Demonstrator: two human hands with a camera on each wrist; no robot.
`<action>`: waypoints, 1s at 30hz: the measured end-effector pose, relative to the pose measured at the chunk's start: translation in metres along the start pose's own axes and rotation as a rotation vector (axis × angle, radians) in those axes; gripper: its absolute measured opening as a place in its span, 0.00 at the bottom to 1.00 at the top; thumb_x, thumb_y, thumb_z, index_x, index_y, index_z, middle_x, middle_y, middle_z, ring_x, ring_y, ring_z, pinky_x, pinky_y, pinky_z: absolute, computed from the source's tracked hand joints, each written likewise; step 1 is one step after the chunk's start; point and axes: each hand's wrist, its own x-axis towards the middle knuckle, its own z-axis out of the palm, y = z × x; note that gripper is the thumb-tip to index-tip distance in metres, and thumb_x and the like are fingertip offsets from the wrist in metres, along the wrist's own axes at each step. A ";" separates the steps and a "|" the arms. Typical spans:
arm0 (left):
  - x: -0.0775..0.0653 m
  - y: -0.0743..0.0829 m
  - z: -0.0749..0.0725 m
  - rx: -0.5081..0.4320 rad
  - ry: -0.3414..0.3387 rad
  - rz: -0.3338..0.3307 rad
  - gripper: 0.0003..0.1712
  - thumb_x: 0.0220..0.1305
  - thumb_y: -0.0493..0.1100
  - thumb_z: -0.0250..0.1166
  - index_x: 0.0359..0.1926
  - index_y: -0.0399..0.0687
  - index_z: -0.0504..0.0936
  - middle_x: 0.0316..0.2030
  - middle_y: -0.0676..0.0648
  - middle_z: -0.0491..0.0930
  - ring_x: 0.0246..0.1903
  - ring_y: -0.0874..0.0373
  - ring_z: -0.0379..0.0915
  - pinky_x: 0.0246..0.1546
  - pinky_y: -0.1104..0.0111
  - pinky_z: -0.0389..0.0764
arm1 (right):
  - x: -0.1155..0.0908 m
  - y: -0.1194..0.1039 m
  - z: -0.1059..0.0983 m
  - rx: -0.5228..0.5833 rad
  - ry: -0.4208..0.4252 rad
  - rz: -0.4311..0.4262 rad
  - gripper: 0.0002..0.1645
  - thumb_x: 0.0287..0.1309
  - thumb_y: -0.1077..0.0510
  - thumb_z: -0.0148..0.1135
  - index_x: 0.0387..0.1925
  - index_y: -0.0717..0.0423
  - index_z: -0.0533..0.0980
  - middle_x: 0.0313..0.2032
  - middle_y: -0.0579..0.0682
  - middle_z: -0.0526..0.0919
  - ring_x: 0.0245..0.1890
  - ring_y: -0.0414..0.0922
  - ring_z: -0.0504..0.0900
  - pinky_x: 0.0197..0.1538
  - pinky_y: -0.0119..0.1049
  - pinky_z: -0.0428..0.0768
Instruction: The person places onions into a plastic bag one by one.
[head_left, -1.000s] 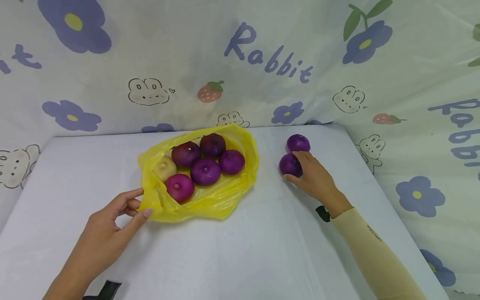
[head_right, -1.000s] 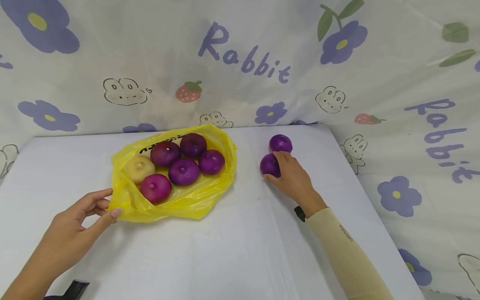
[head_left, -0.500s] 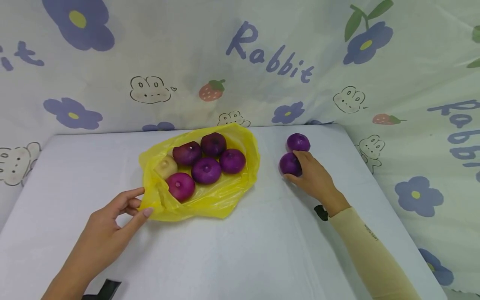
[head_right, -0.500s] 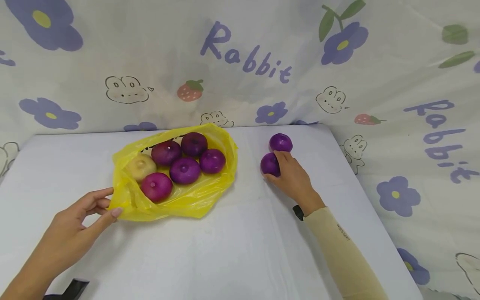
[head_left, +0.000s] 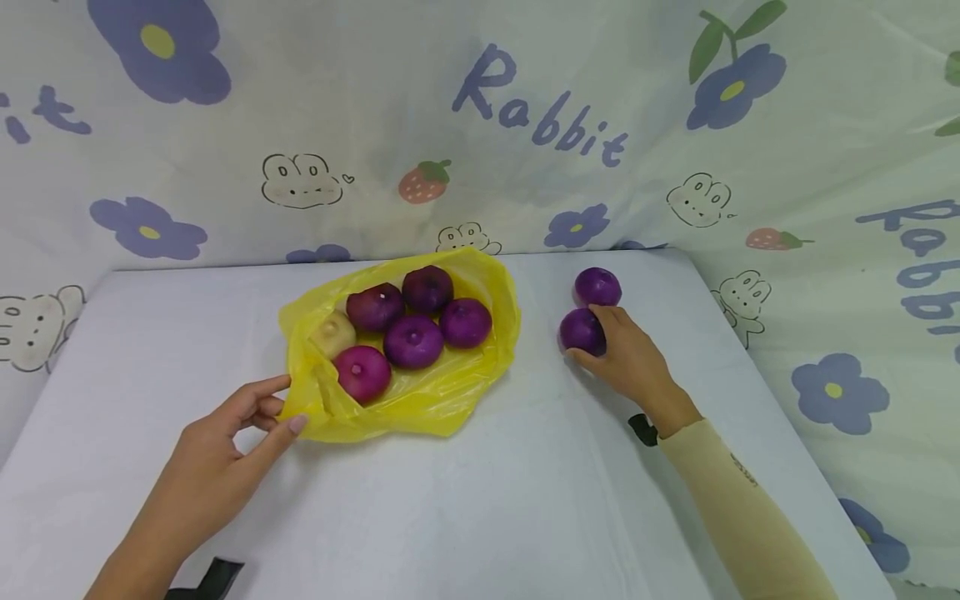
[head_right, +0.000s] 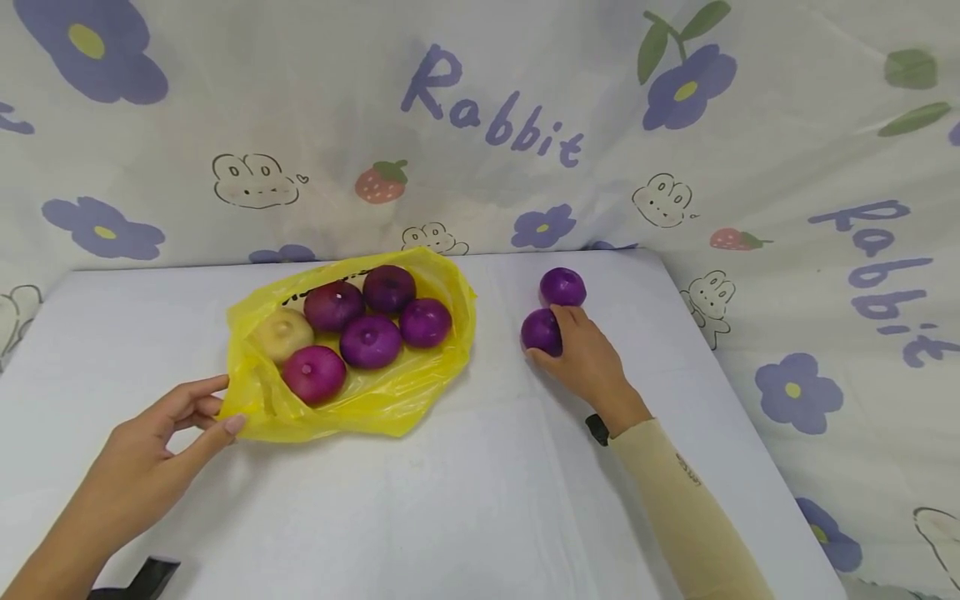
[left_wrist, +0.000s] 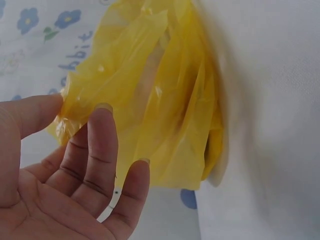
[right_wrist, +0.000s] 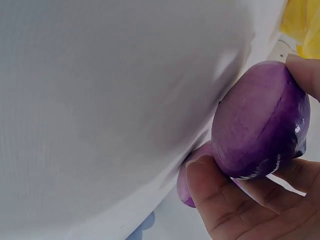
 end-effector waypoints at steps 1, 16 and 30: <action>0.000 0.000 0.000 0.001 -0.002 -0.002 0.30 0.71 0.52 0.71 0.69 0.48 0.76 0.42 0.54 0.82 0.42 0.60 0.72 0.35 0.75 0.71 | -0.001 -0.001 0.000 0.002 0.004 -0.001 0.51 0.62 0.43 0.75 0.75 0.64 0.63 0.69 0.67 0.69 0.65 0.65 0.74 0.65 0.63 0.73; 0.001 -0.002 0.000 -0.004 0.007 0.005 0.29 0.71 0.50 0.72 0.68 0.48 0.77 0.42 0.54 0.82 0.42 0.62 0.72 0.36 0.77 0.70 | -0.017 -0.027 -0.013 0.016 0.061 -0.075 0.51 0.58 0.42 0.78 0.74 0.59 0.66 0.65 0.66 0.69 0.59 0.65 0.78 0.59 0.63 0.78; 0.001 -0.002 0.000 -0.011 0.007 -0.004 0.30 0.71 0.51 0.71 0.69 0.49 0.76 0.43 0.54 0.83 0.43 0.65 0.71 0.36 0.76 0.70 | -0.032 -0.067 -0.032 0.069 0.119 -0.233 0.46 0.56 0.41 0.80 0.68 0.59 0.71 0.61 0.59 0.72 0.54 0.57 0.82 0.56 0.56 0.82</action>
